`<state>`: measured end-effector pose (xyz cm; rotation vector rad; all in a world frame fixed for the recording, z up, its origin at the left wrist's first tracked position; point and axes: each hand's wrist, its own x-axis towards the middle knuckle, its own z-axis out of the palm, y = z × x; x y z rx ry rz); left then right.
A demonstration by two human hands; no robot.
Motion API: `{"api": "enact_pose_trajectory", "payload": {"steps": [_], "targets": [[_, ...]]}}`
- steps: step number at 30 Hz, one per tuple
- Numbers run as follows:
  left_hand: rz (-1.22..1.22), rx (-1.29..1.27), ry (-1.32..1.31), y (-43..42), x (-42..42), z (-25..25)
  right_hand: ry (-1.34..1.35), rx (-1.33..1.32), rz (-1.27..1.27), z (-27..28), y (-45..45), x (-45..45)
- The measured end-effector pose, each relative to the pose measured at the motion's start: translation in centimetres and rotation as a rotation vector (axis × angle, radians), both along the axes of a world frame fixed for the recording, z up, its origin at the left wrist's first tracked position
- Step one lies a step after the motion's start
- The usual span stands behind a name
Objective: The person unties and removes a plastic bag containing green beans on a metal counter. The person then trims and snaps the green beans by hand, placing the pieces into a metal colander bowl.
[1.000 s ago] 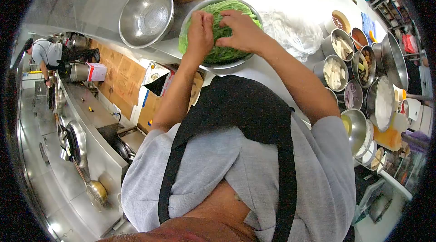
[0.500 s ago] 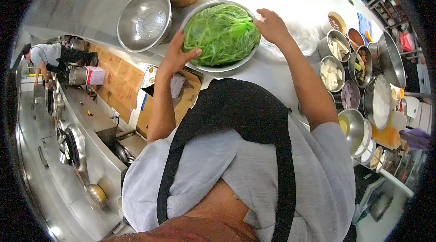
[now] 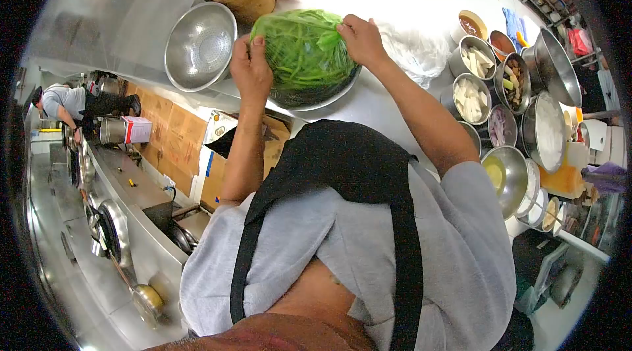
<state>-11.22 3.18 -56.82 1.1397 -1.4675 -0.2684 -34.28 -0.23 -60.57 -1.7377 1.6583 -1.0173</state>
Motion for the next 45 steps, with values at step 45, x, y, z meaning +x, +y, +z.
{"api": "enact_pose_trajectory", "payload": {"steps": [45], "targets": [[-0.776,0.588,-0.094,-5.9,-2.3,-2.9,0.684,-0.097,-0.297,-3.4,-3.1,-11.2]]}}
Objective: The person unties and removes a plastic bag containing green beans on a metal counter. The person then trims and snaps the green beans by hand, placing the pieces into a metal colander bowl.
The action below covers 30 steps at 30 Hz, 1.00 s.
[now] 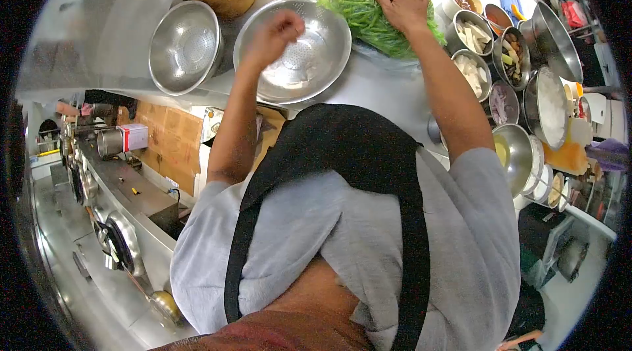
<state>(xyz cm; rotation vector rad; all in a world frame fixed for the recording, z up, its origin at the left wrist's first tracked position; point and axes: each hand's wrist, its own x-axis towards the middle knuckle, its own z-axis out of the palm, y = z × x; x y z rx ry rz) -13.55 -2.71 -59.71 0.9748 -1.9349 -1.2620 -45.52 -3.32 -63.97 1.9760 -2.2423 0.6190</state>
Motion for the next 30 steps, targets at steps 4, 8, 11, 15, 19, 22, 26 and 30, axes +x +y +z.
{"api": "enact_pose_trajectory", "payload": {"steps": [4,8,11,15,19,22,26,30], "targets": [[0.125,-0.022,0.327,2.8,2.2,10.4,-0.022,0.027,-0.016,0.6,1.6,1.1],[0.181,-0.393,0.552,8.6,12.2,17.2,-0.100,-0.001,-0.005,0.3,2.7,1.8],[0.022,-0.446,0.650,13.9,21.2,19.1,-0.088,-0.034,0.014,0.6,3.7,2.3],[0.466,-0.271,0.609,19.0,32.7,11.9,-0.094,-0.050,-0.022,1.1,5.5,4.0],[0.977,0.021,-0.913,19.0,36.4,-2.6,-0.067,-0.114,-0.021,1.6,9.2,6.9],[0.836,0.580,0.178,16.5,22.6,-3.1,-0.055,-0.123,-0.042,1.8,11.6,9.0],[0.761,0.685,-0.005,12.7,15.8,-3.9,-0.079,-0.177,0.025,1.4,13.4,9.4],[0.688,0.933,0.285,11.8,16.7,-8.1,-0.087,-0.212,0.016,2.2,14.4,9.9]]}}
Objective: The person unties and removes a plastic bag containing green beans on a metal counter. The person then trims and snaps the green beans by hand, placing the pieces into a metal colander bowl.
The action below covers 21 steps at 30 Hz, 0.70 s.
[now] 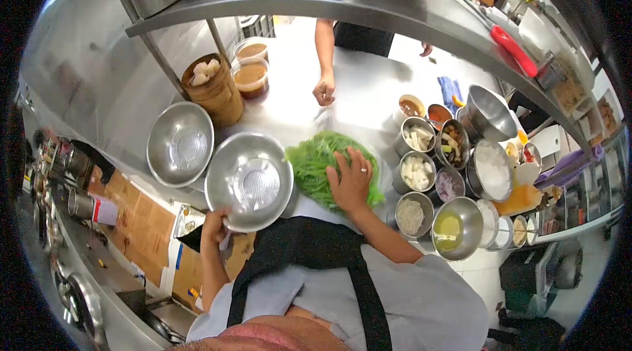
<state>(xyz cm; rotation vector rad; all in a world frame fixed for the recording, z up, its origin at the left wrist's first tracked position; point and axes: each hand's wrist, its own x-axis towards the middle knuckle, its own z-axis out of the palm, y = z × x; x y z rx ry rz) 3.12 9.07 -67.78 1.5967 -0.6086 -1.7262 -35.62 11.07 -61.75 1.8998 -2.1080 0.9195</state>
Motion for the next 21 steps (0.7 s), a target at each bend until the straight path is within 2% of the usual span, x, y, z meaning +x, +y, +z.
{"api": "enact_pose_trajectory", "payload": {"steps": [3,5,6,7,10,11,13,14,15,16,19,20,21], "targets": [[-0.001,0.000,0.208,3.8,2.7,-0.9,0.001,0.028,0.021,-0.2,1.9,1.1],[0.159,0.032,0.012,7.0,5.3,1.1,0.011,0.103,0.110,-0.3,2.0,1.3],[0.189,0.018,0.100,9.5,8.5,0.0,0.033,0.107,0.137,-0.7,2.2,1.3],[0.256,0.137,0.072,12.4,11.2,0.6,0.051,0.105,0.173,-1.3,2.1,1.3],[0.458,0.000,-0.299,19.4,18.2,7.0,0.073,0.106,0.184,-1.4,1.6,1.9],[0.703,-0.146,-0.325,20.6,18.3,10.2,0.092,0.094,0.173,-1.4,1.4,1.9],[1.038,-0.354,-0.417,23.7,22.9,11.4,0.091,0.101,0.207,-1.9,1.0,1.6],[1.235,-0.574,-0.541,22.0,20.3,15.7,0.091,0.091,0.211,-1.8,1.0,1.5],[1.292,-0.634,-0.635,21.9,21.8,16.7,0.084,0.094,0.224,-1.9,0.9,1.6],[1.276,-0.825,-0.879,21.0,23.3,16.8,0.079,0.100,0.231,-2.0,0.8,1.6],[1.341,-0.977,-1.525,16.9,25.6,16.5,0.070,0.147,0.282,-2.7,0.9,1.9],[1.330,-0.976,-1.681,15.5,27.2,14.7,0.066,0.165,0.284,-2.9,1.0,2.2],[1.296,-0.901,-1.701,15.9,28.3,10.9,0.078,0.159,0.247,-2.8,1.1,1.4]]}}
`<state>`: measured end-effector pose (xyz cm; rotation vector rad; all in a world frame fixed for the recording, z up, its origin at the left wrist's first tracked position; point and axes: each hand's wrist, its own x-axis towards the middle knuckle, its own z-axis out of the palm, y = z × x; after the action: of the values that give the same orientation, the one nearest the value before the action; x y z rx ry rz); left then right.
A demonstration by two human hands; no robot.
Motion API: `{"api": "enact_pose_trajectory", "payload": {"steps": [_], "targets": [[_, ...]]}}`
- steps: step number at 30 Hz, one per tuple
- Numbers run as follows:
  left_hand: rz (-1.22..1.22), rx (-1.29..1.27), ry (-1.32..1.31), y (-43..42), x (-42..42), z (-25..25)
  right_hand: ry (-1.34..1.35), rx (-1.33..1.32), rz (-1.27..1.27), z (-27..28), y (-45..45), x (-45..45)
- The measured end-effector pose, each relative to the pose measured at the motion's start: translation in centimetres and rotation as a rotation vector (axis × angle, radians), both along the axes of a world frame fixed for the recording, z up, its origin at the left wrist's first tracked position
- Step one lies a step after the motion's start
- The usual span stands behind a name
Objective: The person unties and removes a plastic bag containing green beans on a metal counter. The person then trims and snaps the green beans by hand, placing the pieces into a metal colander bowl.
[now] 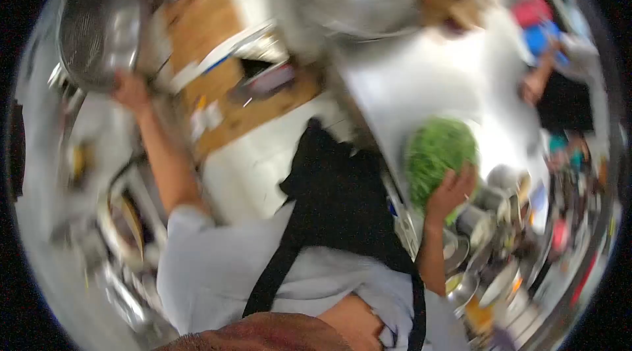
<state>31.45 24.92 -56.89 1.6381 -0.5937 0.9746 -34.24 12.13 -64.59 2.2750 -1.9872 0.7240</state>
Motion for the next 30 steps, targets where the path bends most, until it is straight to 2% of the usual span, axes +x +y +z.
{"api": "enact_pose_trajectory", "payload": {"steps": [2,4,6,7,9,12,14,15,16,17,19,20,22,23,24,25,26,28,30], "targets": [[-0.027,0.178,0.160,-0.8,2.3,-11.3,0.057,0.084,-0.029,-0.9,0.4,-0.7],[-0.059,0.407,0.260,-2.6,3.5,-24.7,0.130,0.026,-0.095,-0.7,0.6,-0.4],[-0.014,0.596,0.283,-3.4,2.5,-35.6,-0.038,0.063,-0.067,2.8,1.6,1.3],[0.020,0.630,0.252,-2.5,1.8,-40.6,-0.099,0.000,-0.155,3.3,1.9,1.4],[-0.033,0.938,0.604,2.3,-2.1,-41.9,-0.250,-0.073,-0.285,3.5,4.2,1.3],[-0.194,1.350,1.050,9.7,-7.2,-41.6,-0.267,-0.043,-0.368,2.4,8.3,1.0],[-0.330,1.523,1.301,15.0,-7.9,-41.4,-0.352,0.035,-0.588,-1.1,8.3,0.2],[-0.352,1.545,1.437,17.3,-7.4,-41.0,-0.459,0.104,-0.618,-1.5,8.0,0.1],[-0.363,1.534,1.565,19.0,-6.4,-40.6,-0.567,0.170,-0.645,-2.0,7.3,0.5],[-0.313,1.419,1.675,20.3,-4.9,-40.6,-0.560,0.123,-0.602,-2.7,7.3,0.4],[-0.181,0.873,1.818,21.1,1.4,-41.9,-0.562,0.064,-0.575,-3.6,7.2,0.5],[-0.131,0.284,1.689,17.6,0.1,-30.5,-0.563,0.038,-0.585,-4.0,6.8,0.2],[-0.410,-0.055,1.229,14.2,4.5,-20.9,-0.571,-0.007,-0.567,-4.7,6.8,0.1],[-0.418,-0.059,1.131,13.2,8.5,-18.2,-0.568,-0.026,-0.563,-4.8,6.7,0.1],[-0.350,-0.254,0.999,12.4,11.9,-17.0,-0.558,-0.047,-0.570,-4.9,6.5,0.2],[-0.210,-0.387,1.075,12.0,15.0,-15.5,-0.540,-0.059,-0.580,-5.1,6.4,0.2],[-0.169,-0.264,0.843,10.8,14.2,-9.7,-0.522,-0.073,-0.591,-5.4,6.8,0.2],[-0.273,-0.364,0.568,9.3,15.3,-4.0,-0.518,-0.060,-0.609,-4.6,6.9,1.0],[-0.300,-0.475,0.576,7.0,12.0,2.1,-0.512,-0.066,-0.610,-4.3,6.6,1.3]]}}
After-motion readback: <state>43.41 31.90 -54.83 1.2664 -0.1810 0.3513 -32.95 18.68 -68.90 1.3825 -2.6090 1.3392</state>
